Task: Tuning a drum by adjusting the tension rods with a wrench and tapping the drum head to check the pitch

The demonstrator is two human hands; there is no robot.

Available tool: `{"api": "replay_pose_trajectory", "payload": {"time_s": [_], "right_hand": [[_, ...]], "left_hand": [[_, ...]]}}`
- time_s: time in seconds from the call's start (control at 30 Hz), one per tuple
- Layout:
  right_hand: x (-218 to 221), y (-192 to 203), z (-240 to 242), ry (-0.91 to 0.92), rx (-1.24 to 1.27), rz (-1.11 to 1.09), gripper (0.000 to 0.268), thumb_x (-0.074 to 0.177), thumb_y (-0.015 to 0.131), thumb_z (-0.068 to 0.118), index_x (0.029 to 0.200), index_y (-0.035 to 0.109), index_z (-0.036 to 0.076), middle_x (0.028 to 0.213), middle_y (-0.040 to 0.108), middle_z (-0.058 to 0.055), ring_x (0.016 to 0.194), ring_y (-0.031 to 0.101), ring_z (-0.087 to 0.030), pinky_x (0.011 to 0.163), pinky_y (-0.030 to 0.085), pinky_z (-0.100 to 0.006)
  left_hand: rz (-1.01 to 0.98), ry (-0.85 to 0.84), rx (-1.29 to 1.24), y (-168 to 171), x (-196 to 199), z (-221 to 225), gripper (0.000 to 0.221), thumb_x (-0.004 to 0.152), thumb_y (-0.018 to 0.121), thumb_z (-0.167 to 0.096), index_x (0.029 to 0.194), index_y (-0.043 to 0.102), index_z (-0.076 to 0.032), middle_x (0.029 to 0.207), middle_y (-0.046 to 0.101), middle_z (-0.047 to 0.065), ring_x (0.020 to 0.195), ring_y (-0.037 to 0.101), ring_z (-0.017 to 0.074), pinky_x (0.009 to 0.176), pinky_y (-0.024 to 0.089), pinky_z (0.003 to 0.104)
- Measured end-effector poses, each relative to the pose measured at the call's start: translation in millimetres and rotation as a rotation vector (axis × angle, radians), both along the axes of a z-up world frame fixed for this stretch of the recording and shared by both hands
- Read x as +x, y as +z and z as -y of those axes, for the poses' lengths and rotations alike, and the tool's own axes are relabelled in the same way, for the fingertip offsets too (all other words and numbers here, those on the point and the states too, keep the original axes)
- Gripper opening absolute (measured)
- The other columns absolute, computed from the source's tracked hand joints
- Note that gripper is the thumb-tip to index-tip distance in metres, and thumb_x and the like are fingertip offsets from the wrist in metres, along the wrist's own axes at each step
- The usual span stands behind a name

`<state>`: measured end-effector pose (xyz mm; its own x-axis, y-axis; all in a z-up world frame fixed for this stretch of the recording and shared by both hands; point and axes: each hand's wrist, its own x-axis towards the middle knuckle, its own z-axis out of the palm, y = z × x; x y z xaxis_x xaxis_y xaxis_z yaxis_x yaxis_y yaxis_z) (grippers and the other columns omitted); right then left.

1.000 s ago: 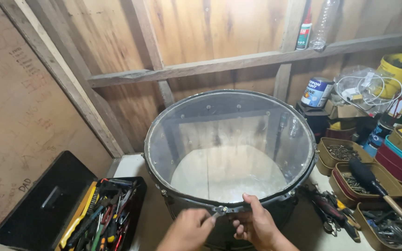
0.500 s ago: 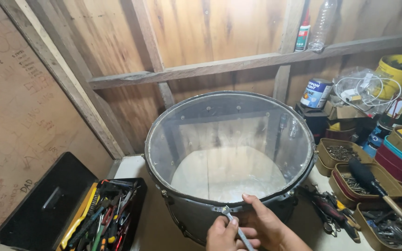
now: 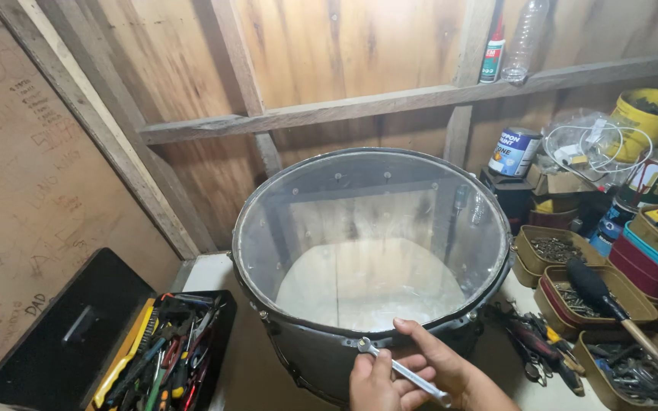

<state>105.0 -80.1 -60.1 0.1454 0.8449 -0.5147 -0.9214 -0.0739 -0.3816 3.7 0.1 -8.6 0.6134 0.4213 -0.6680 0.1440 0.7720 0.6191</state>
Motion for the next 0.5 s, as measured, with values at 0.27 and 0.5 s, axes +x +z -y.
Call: {"api": "replay_pose_trajectory", "payload": {"time_s": [0.27,0.5], "right_hand": [[7,8,7,0.1,-0.041,0.033,0.067,0.09,0.06,0.072,0.054,0.039,0.019,0.037,0.029,0.006,0.038,0.042,-0.014,0.052,0.044,-0.027],[-3,7,0,0.218,-0.046,0.277,0.078,0.089,0.032,0.077,0.083,0.053,0.002,0.052,0.048,-0.014,0.034,0.036,-0.02,0.031,0.024,-0.027]], "left_hand": [[0.043,0.081,-0.115,0,9,3,0.027,0.109,0.042,-0.021,0.118,0.046,0.003,0.106,0.076,0.042,0.085,0.078,0.0504,0.062,0.062,0.051],[0.148,0.073,-0.006,-39,-4,-4,0.022,0.107,0.05,-0.013,0.097,0.049,0.006,0.062,0.047,0.028,0.041,0.054,0.043,0.038,0.044,0.055]]}}
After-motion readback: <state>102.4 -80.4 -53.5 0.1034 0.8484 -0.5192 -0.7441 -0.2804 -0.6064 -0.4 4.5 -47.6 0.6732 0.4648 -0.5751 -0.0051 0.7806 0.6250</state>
